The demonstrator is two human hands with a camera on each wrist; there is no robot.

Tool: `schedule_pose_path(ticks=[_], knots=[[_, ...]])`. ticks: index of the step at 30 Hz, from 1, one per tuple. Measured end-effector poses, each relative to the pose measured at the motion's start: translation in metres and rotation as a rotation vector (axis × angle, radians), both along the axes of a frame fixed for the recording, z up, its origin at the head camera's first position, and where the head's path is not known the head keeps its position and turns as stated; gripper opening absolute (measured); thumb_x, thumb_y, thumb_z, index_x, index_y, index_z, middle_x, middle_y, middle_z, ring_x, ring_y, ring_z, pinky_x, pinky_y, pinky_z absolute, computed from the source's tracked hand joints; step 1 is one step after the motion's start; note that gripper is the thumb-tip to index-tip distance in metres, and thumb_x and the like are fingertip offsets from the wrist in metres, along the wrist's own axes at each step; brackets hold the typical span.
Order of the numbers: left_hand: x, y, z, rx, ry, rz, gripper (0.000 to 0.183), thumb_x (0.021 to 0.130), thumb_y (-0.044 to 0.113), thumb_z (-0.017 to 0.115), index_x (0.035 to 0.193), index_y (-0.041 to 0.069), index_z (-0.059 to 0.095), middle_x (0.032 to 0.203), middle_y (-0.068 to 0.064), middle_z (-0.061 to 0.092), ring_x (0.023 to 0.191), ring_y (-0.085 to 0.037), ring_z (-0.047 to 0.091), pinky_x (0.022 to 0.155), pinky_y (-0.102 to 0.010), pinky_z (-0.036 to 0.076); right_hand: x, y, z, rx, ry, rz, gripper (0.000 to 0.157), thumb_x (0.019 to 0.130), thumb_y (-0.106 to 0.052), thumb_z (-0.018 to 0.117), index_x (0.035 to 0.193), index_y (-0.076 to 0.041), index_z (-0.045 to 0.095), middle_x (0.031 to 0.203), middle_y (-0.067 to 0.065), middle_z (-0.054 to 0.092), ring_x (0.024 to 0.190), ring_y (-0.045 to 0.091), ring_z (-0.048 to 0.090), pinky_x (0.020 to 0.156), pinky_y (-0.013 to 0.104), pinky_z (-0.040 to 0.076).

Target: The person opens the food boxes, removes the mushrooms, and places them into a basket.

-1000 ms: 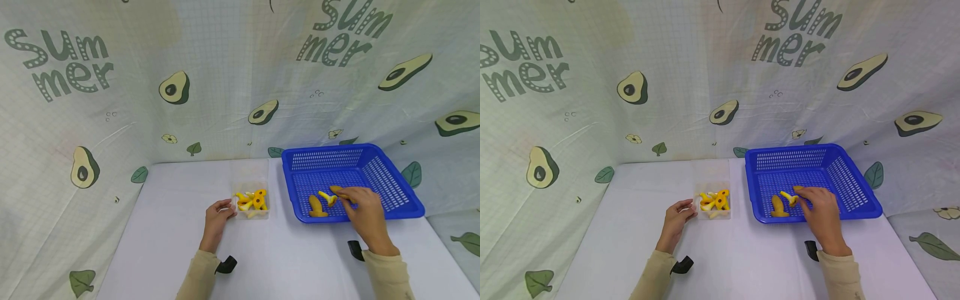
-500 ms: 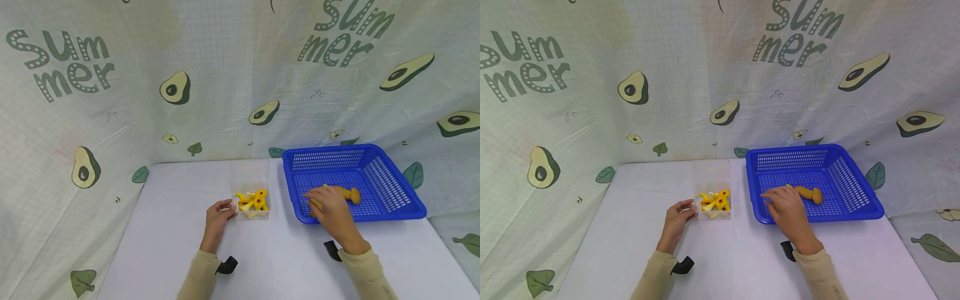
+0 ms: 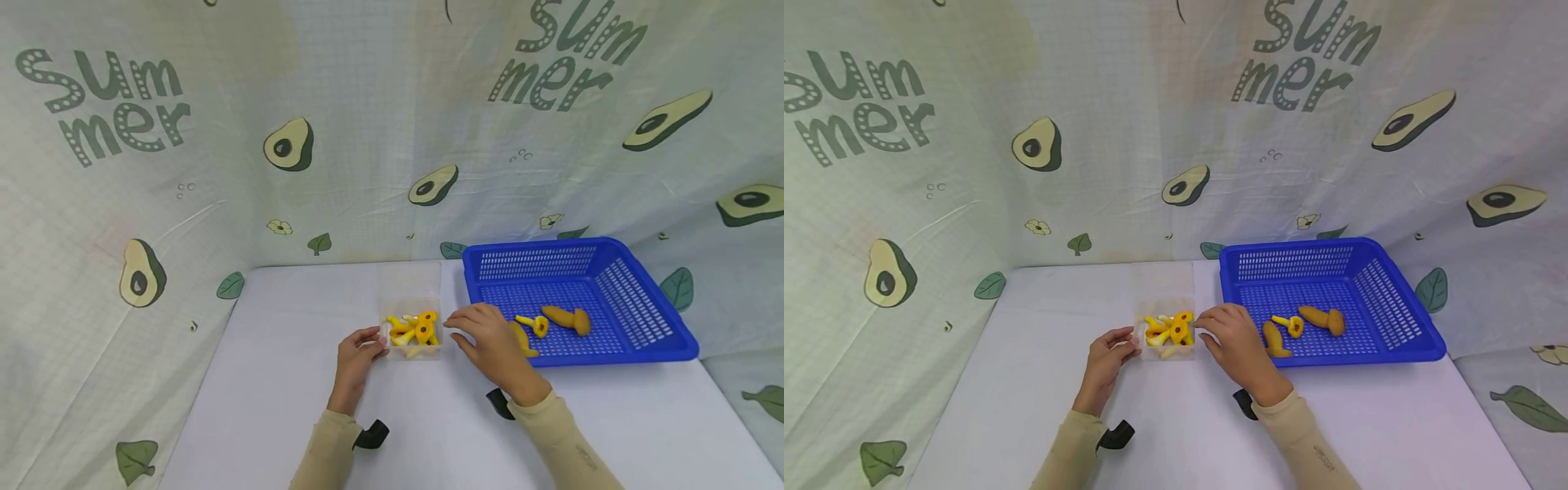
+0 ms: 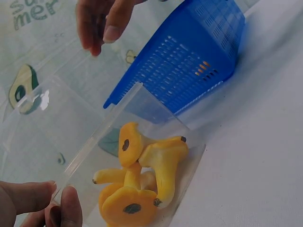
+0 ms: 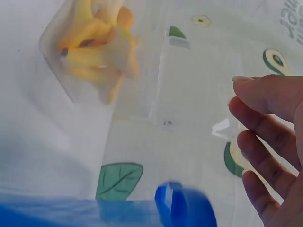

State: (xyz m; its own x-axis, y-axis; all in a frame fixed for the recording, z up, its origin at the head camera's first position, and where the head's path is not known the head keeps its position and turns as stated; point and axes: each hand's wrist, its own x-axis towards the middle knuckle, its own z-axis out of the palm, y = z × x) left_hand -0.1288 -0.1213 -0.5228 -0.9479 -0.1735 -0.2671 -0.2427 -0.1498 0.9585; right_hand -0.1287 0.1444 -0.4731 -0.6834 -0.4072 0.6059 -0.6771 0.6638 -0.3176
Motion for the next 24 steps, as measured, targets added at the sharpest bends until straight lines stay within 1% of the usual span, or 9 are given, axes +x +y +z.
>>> schedule_pose_path(ticks=[5, 10, 14, 20, 24], knots=[[0.0, 0.0, -0.001, -0.006, -0.004, 0.003, 0.036, 0.092, -0.013, 0.071, 0.128, -0.017, 0.064, 0.103, -0.013, 0.059, 0.078, -0.014, 0.064, 0.074, -0.024, 0.066, -0.006, -0.015, 0.001, 0.039, -0.048, 0.025, 0.03, 0.077, 0.0, 0.093, 0.103, -0.009, 0.081, 0.105, 0.003, 0.077, 0.105, 0.026, 0.066, 0.099, 0.051, 0.057], [0.0, 0.0, -0.002, -0.002, -0.013, 0.006, 0.036, 0.092, -0.013, 0.071, 0.128, -0.015, 0.065, 0.103, -0.013, 0.059, 0.078, -0.014, 0.064, 0.074, -0.024, 0.066, -0.01, -0.027, 0.001, 0.092, -0.062, 0.037, 0.027, 0.079, -0.002, 0.093, 0.102, -0.011, 0.082, 0.105, 0.002, 0.077, 0.106, 0.026, 0.065, 0.1, 0.05, 0.056], [0.0, 0.0, -0.001, 0.005, -0.001, 0.005, 0.037, 0.092, -0.013, 0.071, 0.128, -0.017, 0.063, 0.103, -0.013, 0.06, 0.077, -0.014, 0.064, 0.073, -0.024, 0.066, -0.013, -0.034, 0.0, 0.117, -0.085, 0.038, 0.026, 0.08, -0.001, 0.092, 0.101, -0.012, 0.082, 0.105, 0.002, 0.077, 0.106, 0.026, 0.065, 0.104, 0.05, 0.054], [0.0, 0.0, 0.0, 0.018, 0.004, 0.002, 0.039, 0.092, -0.013, 0.071, 0.13, -0.018, 0.062, 0.103, -0.012, 0.06, 0.078, -0.013, 0.064, 0.073, -0.023, 0.066, -0.018, -0.042, 0.001, 0.135, -0.132, 0.042, 0.028, 0.077, 0.002, 0.092, 0.101, -0.009, 0.082, 0.103, 0.004, 0.076, 0.105, 0.027, 0.065, 0.102, 0.05, 0.054], [0.001, 0.0, -0.001, 0.011, -0.003, 0.003, 0.038, 0.092, -0.013, 0.071, 0.129, -0.018, 0.062, 0.103, -0.013, 0.06, 0.078, -0.014, 0.064, 0.073, -0.023, 0.066, -0.022, -0.046, 0.002, 0.196, -0.168, 0.043, 0.03, 0.076, 0.002, 0.093, 0.101, -0.009, 0.082, 0.103, 0.005, 0.076, 0.105, 0.028, 0.065, 0.103, 0.051, 0.053]])
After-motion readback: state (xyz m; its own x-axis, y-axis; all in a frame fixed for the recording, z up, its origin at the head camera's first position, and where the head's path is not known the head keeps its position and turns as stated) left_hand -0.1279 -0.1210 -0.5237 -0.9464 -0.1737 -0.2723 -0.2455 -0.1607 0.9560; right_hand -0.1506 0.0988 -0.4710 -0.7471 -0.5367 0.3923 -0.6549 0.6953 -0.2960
